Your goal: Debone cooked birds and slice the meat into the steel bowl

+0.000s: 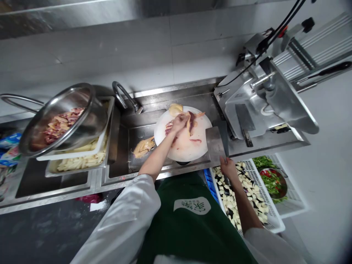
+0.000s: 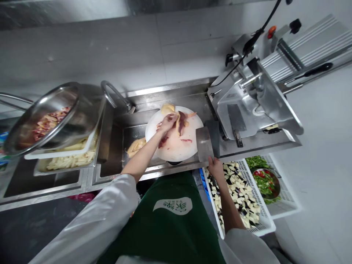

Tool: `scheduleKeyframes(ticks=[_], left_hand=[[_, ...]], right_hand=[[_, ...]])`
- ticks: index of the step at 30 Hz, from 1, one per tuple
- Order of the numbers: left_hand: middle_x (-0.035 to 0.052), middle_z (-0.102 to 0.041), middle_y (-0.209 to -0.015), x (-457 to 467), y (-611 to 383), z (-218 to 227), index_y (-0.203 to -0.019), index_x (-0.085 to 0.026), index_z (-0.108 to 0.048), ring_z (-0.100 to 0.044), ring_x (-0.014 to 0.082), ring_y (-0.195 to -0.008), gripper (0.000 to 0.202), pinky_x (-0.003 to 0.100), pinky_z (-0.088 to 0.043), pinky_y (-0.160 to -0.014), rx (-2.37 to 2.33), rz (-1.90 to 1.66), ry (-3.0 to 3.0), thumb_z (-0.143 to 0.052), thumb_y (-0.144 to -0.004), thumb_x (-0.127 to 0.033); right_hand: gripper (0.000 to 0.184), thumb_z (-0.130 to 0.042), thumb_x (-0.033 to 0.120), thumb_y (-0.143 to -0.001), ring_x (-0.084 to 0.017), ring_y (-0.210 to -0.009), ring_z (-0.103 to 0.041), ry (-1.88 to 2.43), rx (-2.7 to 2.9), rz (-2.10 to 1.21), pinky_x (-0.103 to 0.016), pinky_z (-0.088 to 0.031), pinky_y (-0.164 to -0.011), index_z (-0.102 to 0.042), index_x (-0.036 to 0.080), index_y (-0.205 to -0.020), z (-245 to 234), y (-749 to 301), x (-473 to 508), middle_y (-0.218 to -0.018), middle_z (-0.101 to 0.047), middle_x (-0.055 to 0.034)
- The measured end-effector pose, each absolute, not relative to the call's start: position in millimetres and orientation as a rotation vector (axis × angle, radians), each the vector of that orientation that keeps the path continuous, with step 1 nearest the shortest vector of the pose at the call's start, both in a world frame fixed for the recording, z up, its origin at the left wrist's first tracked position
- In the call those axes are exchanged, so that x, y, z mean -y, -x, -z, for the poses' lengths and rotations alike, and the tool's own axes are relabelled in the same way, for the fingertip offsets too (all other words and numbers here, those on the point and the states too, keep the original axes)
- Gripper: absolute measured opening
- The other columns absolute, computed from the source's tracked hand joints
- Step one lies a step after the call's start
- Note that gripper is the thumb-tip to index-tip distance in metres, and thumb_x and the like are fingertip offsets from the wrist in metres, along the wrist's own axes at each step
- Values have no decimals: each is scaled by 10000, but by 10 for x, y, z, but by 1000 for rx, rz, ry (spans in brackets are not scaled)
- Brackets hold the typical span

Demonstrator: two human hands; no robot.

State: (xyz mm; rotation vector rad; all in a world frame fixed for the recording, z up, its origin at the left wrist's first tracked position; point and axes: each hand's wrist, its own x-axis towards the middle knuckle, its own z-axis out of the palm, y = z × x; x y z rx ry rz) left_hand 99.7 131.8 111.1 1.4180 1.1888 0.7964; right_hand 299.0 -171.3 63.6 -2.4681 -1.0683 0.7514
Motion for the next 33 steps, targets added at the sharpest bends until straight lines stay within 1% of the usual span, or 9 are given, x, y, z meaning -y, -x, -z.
scheduleKeyframes(ticks=[4,9,12,15,18,21,24,27,33], left_hand=[[204,-617,-1233,-952,-544,-724,-1150,-148,-663,-532,365,-1232,313,482,-413,-1063,-1627,-479,-2036,-634,-900,-335],[161,-551,-1325,-611,2,-356,-1230,-223,-676,-597,303,-1105,372,396,-483,-938,-1655,-179,-2148,-565,-875,-202],[136,-628,-1216,-694,82,-349,-1073,-208,-739,-638,243,-961,323,348,-491,-886,-1543,-257,-2078,-543,-830,-122],[97,-701,-921,-790,202,-484,-870,-169,-762,-631,205,-807,187,299,-497,-779,-1453,-437,-1880,-602,-774,-153],[40,-645,-645,-815,276,-704,-720,-153,-736,-538,139,-572,150,231,-420,-554,-1379,-594,-1581,-601,-742,-213],[19,-580,-513,-863,150,-962,-602,-148,-658,-409,86,-404,160,206,-278,-410,-1213,-635,-1270,-589,-709,-246],[16,-575,-493,-927,-79,-1173,-552,-152,-580,-367,58,-348,139,196,-229,-371,-1109,-664,-976,-619,-658,-234],[6,-604,-535,-857,-163,-1215,-599,-148,-579,-401,46,-370,89,178,-278,-384,-1048,-713,-793,-640,-637,-200],[29,-662,-594,-207,227,-703,-703,-141,-589,-521,74,-419,126,181,-396,-423,-1287,-631,-684,-694,-701,-210]], right_hand=[[445,-362,480,-986,-260,-746,-656,2548,1178,-602,-320,-443,-667,-656,193,-816,-721,-3026,2107,-777,-723,-166],[363,-411,419,-1019,-269,-807,-696,2580,1551,-727,-312,-412,-693,-686,202,-923,-888,-2865,2074,-845,-745,-141],[341,-411,384,-1046,-255,-827,-706,2605,1738,-788,-297,-393,-693,-686,191,-992,-923,-2701,1803,-879,-751,-130],[351,-375,357,-1068,-259,-852,-713,2601,1856,-810,-300,-387,-706,-669,165,-1069,-903,-2592,1576,-917,-753,-141],[309,-385,306,-1063,-262,-894,-711,2441,1965,-907,-304,-390,-733,-637,148,-1146,-883,-2584,1448,-964,-752,-136],[278,-405,269,-1050,-256,-959,-695,2317,1956,-949,-295,-398,-781,-633,134,-1133,-892,-2629,1357,-1011,-745,-135],[274,-413,263,-1043,-245,-950,-684,2330,1896,-940,-287,-403,-797,-655,134,-1041,-920,-2683,1303,-989,-739,-130],[277,-412,257,-1044,-238,-929,-684,2417,1837,-898,-284,-400,-790,-658,129,-1047,-944,-2723,1336,-986,-738,-131],[326,-361,298,-1074,-252,-948,-705,2595,1811,-913,-294,-407,-773,-629,115,-1111,-1010,-2672,1541,-992,-739,-155]])
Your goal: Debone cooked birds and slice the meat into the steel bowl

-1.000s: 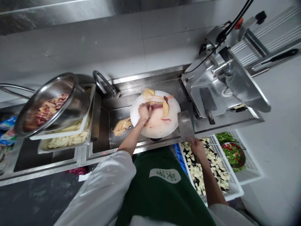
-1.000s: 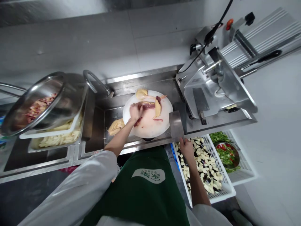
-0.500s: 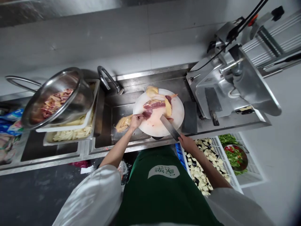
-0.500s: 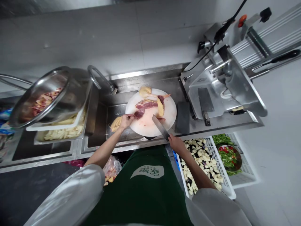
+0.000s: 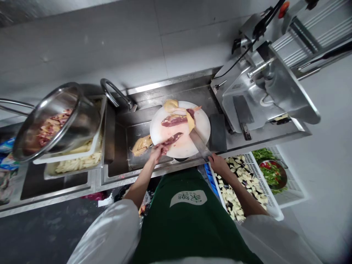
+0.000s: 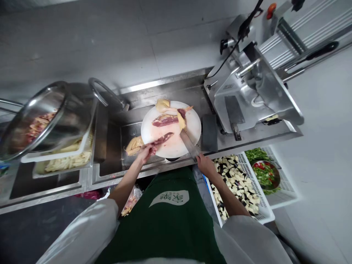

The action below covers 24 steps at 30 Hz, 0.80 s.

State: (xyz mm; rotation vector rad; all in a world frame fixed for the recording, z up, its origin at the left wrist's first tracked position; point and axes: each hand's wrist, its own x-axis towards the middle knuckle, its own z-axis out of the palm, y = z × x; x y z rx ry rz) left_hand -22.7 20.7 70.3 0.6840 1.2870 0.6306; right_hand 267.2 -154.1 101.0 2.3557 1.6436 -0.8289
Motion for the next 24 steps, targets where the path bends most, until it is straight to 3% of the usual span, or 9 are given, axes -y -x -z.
scheduleKeyframes(ticks=[6,12,20,24], left_hand=[[40,-676,-598,262,485,-260,-723,-130,-612,-556,95,-417,269,204,-442,-428,-1440,-676,-607,-785,-758,-333],[57,-696,-615,370,586,-168,-776,-100,-645,-578,101,-434,273,200,-458,-424,-1375,-661,-553,-798,-779,-326],[69,-727,-686,480,703,-101,-802,-95,-680,-614,110,-490,304,216,-510,-465,-1304,-611,-517,-854,-761,-342],[66,-736,-700,440,775,-69,-814,-101,-692,-630,104,-508,242,204,-508,-495,-1287,-568,-487,-841,-780,-289]], right_hand=[[372,-268,318,-1092,-288,-925,-732,-2263,-1603,746,-309,-427,-727,-560,113,-1195,-1174,-2368,1520,-963,-745,-179],[339,-284,295,-1089,-277,-925,-735,-2176,-1715,815,-306,-437,-744,-555,131,-1208,-1257,-1958,1355,-987,-754,-165],[423,-204,313,-1093,-242,-757,-709,-2551,-1847,471,-282,-394,-617,-565,94,-1117,-1395,-1528,1273,-836,-724,-166],[322,-296,247,-1073,-241,-826,-727,-2317,-1696,788,-278,-429,-660,-559,87,-1168,-1237,-1494,1293,-887,-741,-162]])
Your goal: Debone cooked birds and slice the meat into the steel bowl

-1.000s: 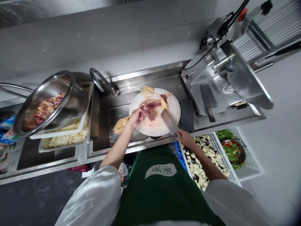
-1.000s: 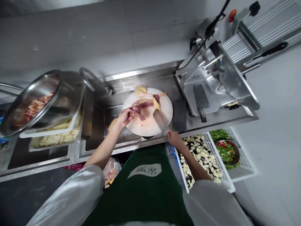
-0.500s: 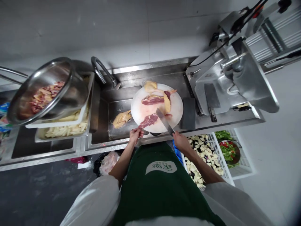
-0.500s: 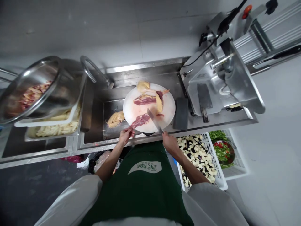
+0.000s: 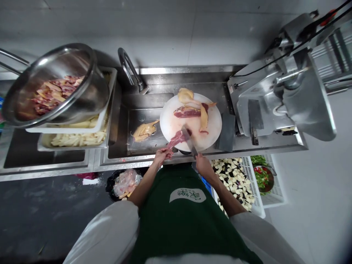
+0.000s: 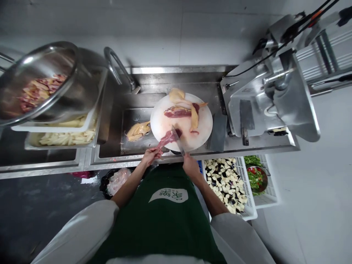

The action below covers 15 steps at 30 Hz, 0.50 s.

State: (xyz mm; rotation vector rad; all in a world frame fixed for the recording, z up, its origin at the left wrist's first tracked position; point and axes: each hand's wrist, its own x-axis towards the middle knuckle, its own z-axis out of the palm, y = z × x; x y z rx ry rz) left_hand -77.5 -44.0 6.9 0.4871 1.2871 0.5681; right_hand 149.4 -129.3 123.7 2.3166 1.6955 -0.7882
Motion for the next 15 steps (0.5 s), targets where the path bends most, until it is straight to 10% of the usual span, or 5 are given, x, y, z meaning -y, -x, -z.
scheduleKeyframes(ticks=[15], left_hand=[[41,-685,-626,272,878,9,-749,-115,-685,-570,90,-480,325,210,-476,-502,-1260,-638,-502,-890,-693,-362]], right_hand=[[314,-315,253,-1078,-264,-932,-731,-2096,-1656,954,-294,-451,-726,-527,85,-1236,-1053,-1202,1329,-995,-741,-176]])
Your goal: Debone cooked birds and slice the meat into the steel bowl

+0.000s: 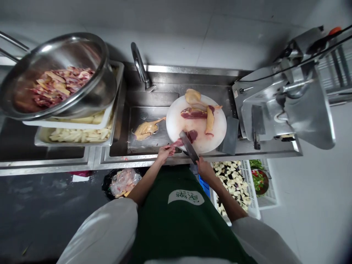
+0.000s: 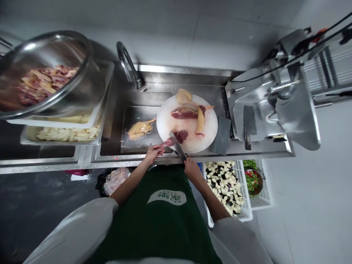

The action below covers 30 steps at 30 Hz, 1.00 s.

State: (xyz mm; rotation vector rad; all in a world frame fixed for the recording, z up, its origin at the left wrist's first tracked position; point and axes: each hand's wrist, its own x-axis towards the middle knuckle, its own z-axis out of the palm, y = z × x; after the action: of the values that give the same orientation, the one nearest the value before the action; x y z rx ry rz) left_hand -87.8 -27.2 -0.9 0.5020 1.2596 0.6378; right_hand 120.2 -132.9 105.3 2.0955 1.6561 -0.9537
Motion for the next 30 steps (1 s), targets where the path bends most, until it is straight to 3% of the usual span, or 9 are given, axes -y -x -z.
scheduleKeyframes(ticks=[4,7,10,13,17,23,27,30], left_hand=[[51,-693,-738,79,963,-133,-739,-143,-681,-607,120,-615,285,229,-506,-580,-1284,-834,-746,-785,-789,-403],[98,-711,-989,-102,913,-312,-793,-170,-691,-661,197,-914,232,285,-545,-773,-1292,-977,-1173,-678,-875,-386],[125,-673,-1194,-209,676,-428,-904,-187,-713,-594,265,-1177,141,384,-472,-1024,-1203,-850,-1698,-622,-907,-294],[131,-650,-1263,-192,425,-409,-996,-191,-735,-545,300,-1258,157,457,-364,-1123,-1041,-569,-2026,-644,-873,-229],[113,-646,-1295,-55,488,-307,-1066,-217,-731,-527,296,-1280,211,469,-322,-1144,-1154,-597,-2029,-669,-870,-266],[114,-678,-1042,212,1140,-227,-898,-202,-690,-610,263,-1082,130,408,-420,-1057,-1705,-1041,-1653,-583,-904,-274],[99,-684,-959,383,1430,-188,-847,-205,-652,-623,250,-1007,125,402,-444,-1021,-1853,-1049,-1611,-564,-905,-273],[96,-682,-936,454,1539,-171,-831,-208,-641,-619,255,-995,115,402,-457,-997,-1918,-1045,-1568,-562,-896,-262]], right_hand=[[335,-310,291,-1085,-265,-949,-727,-2086,-1689,909,-300,-448,-766,-525,101,-1259,-1004,-1318,1266,-1001,-741,-163],[339,-327,320,-1089,-258,-1012,-708,-2138,-1729,882,-295,-444,-815,-553,106,-1224,-979,-1386,1095,-1059,-733,-172],[341,-332,332,-1090,-264,-1017,-704,-2198,-1679,823,-304,-446,-821,-558,105,-1208,-942,-1523,970,-1054,-729,-175],[335,-309,315,-1091,-272,-982,-717,-2213,-1624,771,-317,-452,-800,-545,105,-1199,-966,-1711,970,-1016,-731,-175],[316,-300,310,-1086,-278,-938,-728,-2149,-1639,721,-319,-454,-764,-534,120,-1180,-1134,-1841,1039,-995,-730,-183],[371,-207,339,-1105,-253,-924,-734,-2158,-1757,654,-288,-440,-748,-493,130,-1216,-1244,-1639,1021,-943,-744,-157],[270,-308,280,-1091,-251,-956,-733,-1966,-1700,825,-280,-444,-743,-514,134,-1187,-1288,-1719,1042,-1001,-742,-164],[259,-337,285,-1083,-262,-948,-731,-1907,-1745,743,-288,-454,-746,-533,141,-1170,-1495,-1870,1081,-989,-733,-172]])
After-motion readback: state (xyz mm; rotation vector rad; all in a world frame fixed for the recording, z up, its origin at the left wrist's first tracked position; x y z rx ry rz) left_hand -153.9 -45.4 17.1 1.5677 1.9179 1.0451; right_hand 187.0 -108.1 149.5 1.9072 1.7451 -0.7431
